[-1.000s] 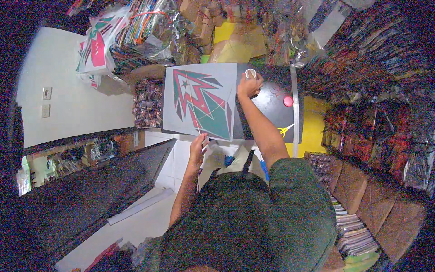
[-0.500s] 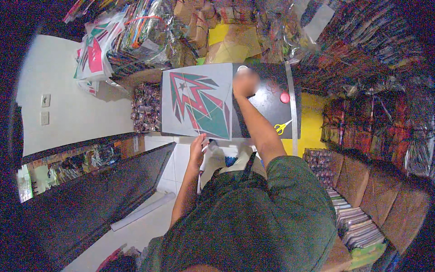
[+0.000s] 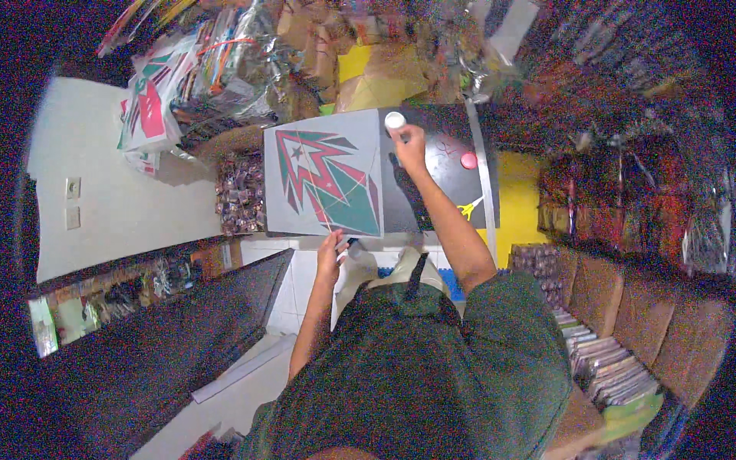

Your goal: The person smooths a printed kite sail on a table, then picks up a second sail and places it on top of the first. They smooth the combined sails and then pick up a thin wooden stick, placing it on the sail to begin assembly.

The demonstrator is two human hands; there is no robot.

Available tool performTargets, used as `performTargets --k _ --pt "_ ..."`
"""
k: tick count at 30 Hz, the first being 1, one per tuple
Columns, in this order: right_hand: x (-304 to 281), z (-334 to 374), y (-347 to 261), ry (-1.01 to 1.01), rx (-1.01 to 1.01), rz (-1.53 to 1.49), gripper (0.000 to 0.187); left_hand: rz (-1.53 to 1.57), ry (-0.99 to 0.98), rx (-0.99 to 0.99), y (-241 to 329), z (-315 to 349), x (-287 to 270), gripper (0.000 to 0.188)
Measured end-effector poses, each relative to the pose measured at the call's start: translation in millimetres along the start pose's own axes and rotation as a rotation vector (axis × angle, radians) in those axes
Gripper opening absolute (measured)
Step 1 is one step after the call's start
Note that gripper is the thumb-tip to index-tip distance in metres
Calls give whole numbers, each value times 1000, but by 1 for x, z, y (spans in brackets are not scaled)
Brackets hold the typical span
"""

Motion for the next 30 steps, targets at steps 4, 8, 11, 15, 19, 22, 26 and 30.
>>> performTargets --k 4,8,11,15,19,22,26,30 --pt "-42 58 -7 -14 53 14 21 -43 -38 -16 -24 -11 -14 45" --pt "-109 119 53 -43 216 80 20 -76 -37 -52 -40 -22 -19 44" --pt "-167 153 72 -14 359 229 17 -120 -54 -29 -46 -30 -24 43" --pt "-223 180 88 114 408 88 13 -161 -37 5 -39 -27 -16 39" --pt "-234 194 97 186 549 -223 15 -171 -30 -24 -46 -30 -18 36" --pt "-229 206 97 240 772 -314 29 -188 -37 -39 -55 -41 -25 38" --pt "-224 232 109 302 910 -381 35 -190 -47 -62 -66 -49 -29 44" --pt "-219 257 105 228 933 -250 33 -168 -39 -56 -68 -50 -32 44"
Point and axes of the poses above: each hand's wrist, its own z-axis away from the middle knuckle, its own x-axis out of the palm, y = z × x, the point moved 9 cm from there along -z, towards the middle knuckle, and after that the axes turned 6 degrees about -x, right-handed, at the moved point
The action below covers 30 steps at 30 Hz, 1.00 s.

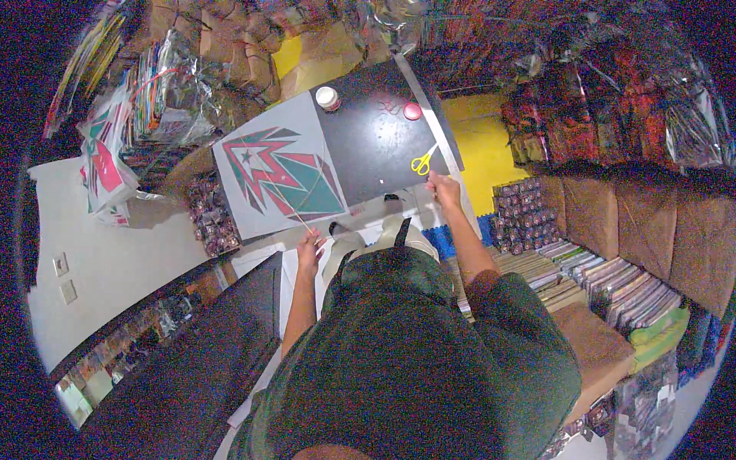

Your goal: The person smooths a printed kite sail on a table, then picks up a second sail and places it on top of the first. They smooth the combined sails and then pick up a thin wooden stick, placing it on the sail to begin assembly.

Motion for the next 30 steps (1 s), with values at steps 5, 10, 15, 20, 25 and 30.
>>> performTargets --k 5,10,15,20,25,30 --pt "-11 -7 -4 111 -367 361 23 -50 91 22 11 15 5 26" --pt "26 19 -65 242 -402 660 24 -8 159 37 -8 -5 -8 24" --pt "44 11 -77 288 -267 1026 44 86 147 157 -22 -30 -8 23" --pt "56 3 -85 215 -373 1120 40 136 124 222 -33 -34 -5 23" --pt "47 -4 -89 292 -349 1181 40 135 169 277 -47 -38 -10 19" --pt "98 3 -56 -421 -360 666 28 373 143 264 -84 -61 -24 17"
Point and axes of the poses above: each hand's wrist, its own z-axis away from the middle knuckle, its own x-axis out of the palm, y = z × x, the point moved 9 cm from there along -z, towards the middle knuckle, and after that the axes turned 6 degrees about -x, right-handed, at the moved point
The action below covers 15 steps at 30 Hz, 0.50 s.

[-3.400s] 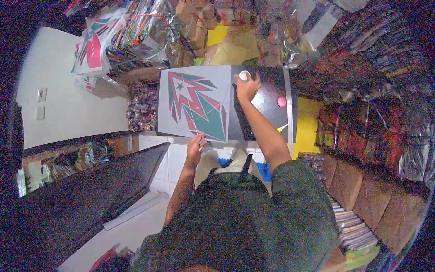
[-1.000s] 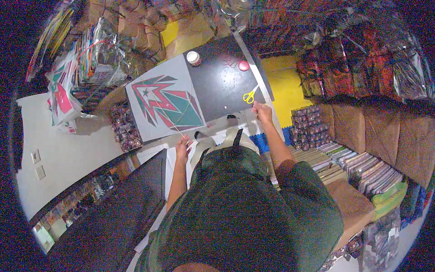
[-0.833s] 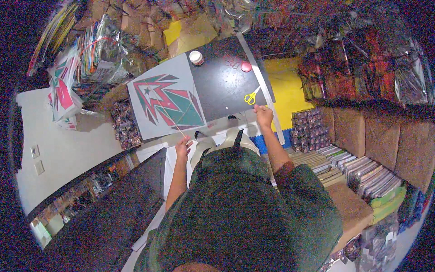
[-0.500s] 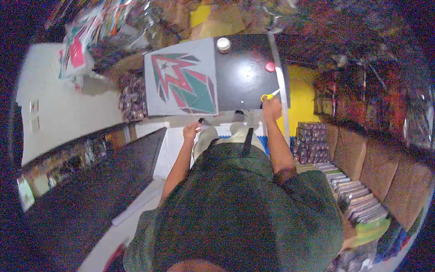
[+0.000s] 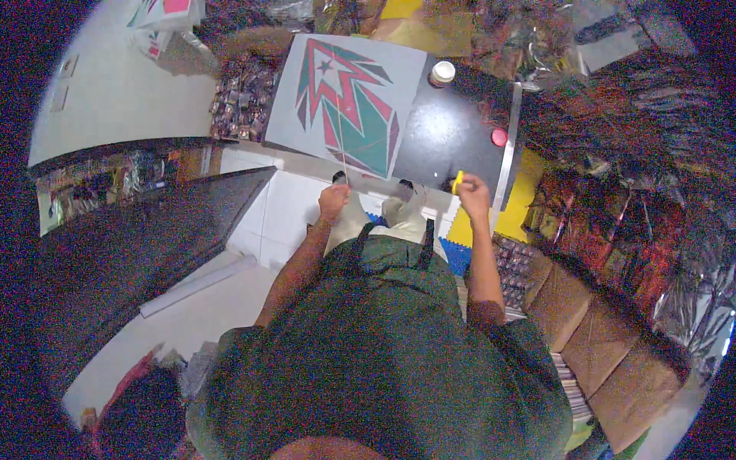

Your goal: The person smooths a printed kite sail on a table, then picks up a second sail and places it on top of the first. They smooth the combined sails and then pick up a thin wooden stick, placing it on the sail to begin assembly.

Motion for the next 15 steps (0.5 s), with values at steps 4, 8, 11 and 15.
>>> performTargets --k 4,8,11,15 --pt "95 44 -29 -517 -37 -21 30 -486 108 161 43 25 10 28" --pt "180 71 -59 -776 -168 242 42 -741 186 270 71 48 17 52" --pt "242 61 -10 -952 -109 280 38 -906 217 279 83 59 21 62" --pt "277 49 20 -986 -112 248 43 -943 181 290 83 53 27 52"
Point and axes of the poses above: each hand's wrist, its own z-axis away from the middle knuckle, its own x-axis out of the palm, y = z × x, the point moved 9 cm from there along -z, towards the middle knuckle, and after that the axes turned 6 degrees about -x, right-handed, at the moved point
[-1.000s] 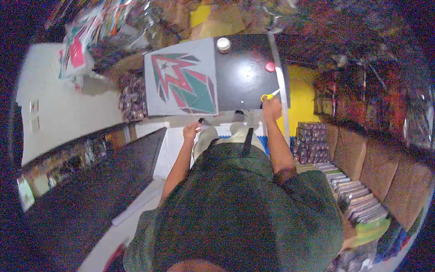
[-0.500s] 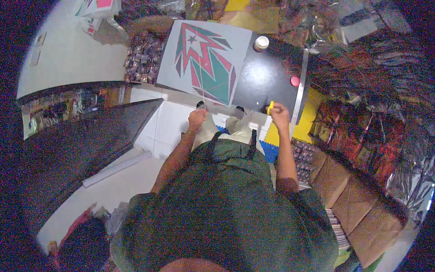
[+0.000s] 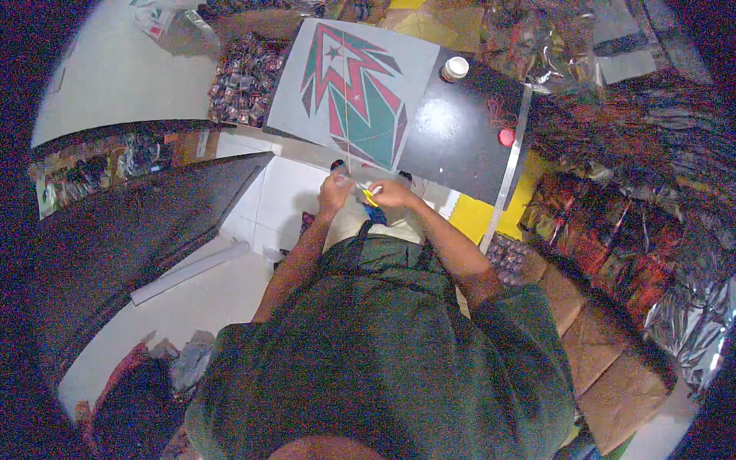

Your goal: The person smooths a printed kite sail on a table, then picks up a second sail and places it on top of the first. They smooth the combined sails and then pick up a thin wooden stick, placing it on the sail to begin assembly.

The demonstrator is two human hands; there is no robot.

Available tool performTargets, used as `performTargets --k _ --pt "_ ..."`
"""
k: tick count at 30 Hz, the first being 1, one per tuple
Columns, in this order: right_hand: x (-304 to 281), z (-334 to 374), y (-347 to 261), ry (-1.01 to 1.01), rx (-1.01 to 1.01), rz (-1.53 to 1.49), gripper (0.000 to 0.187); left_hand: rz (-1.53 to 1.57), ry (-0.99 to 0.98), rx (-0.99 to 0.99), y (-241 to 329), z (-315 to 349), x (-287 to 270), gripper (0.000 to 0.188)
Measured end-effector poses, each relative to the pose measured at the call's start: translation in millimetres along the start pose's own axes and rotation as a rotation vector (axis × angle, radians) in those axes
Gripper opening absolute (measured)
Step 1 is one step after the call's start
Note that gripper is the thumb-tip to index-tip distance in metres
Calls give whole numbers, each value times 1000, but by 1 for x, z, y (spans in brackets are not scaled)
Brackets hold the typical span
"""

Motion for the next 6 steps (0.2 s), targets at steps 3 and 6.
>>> performTargets --k 3,6 --pt "-8 10 -42 29 60 266 52 94 11 -23 -26 -9 16 44" --pt "-11 11 -45 69 94 381 56 -16 48 41 -15 -8 12 40"
Point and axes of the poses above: each hand's wrist, its own z-axis away from the middle knuckle, its own x-axis out of the palm, y = z × x, the point moved 9 cm from there along -z, towards the middle knuckle, and after that the axes turned 6 degrees about -x, right-handed, at the moved point
